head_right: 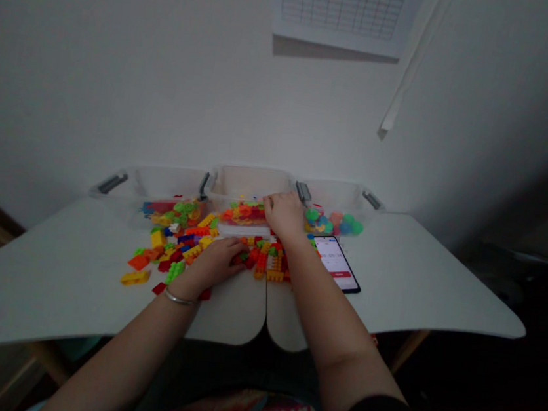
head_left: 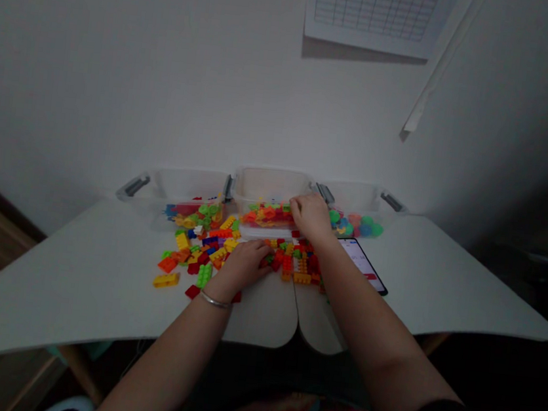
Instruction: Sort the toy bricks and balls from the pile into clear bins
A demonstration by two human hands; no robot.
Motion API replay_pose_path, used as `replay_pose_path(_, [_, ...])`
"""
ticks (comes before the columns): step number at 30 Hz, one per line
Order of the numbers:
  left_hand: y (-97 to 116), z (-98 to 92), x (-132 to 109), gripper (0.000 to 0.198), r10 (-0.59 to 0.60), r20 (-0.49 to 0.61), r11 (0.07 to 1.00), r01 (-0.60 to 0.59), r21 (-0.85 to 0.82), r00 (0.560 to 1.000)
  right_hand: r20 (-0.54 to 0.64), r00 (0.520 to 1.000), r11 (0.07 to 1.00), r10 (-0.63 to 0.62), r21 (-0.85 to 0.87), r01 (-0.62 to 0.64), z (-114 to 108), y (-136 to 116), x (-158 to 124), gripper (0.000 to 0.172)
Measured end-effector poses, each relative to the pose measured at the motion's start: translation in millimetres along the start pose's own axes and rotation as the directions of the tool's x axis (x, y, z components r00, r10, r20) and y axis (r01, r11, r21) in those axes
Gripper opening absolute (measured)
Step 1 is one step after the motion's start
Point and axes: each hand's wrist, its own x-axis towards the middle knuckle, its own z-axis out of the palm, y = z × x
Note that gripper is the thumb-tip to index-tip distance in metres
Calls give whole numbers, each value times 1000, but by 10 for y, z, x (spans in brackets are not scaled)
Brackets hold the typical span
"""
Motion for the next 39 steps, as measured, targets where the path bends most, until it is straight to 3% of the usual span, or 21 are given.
replay_pose_path(9, [-50, 35, 3, 26, 5, -5, 999, -5, -54, 1000, -102, 992, 961, 69, 273, -39, 12, 34, -22, 28])
replay_pose_path(16, [-52, 20, 9, 24, -8, -29, 995, 5, -100, 1000, -235, 972, 938, 16, 340, 67, -74, -115, -277, 25])
replay_pose_path(24, [-89, 70, 14, 28, -77, -62, 989, 69, -133, 995, -5, 997, 906, -76, 417, 71, 278, -295, -837, 23])
replay_pose_path(27, [-117, 108, 22, 31, -103, -82, 986, 91, -142, 991, 84, 992, 915, -94, 399, 53, 350, -307, -942, 30])
replay_pose_path(33, [-114, 110, 29, 30, -157, -113, 974, 135, -185, 981, 103, 992, 900, -77, 435, 25, 361, -306, -970, 43])
replay_pose_path(39, [-101, 78, 31, 24, -231, -121, 934, 185, -304, 965, 110, 991, 910, -78, 413, 25, 397, -318, -968, 38])
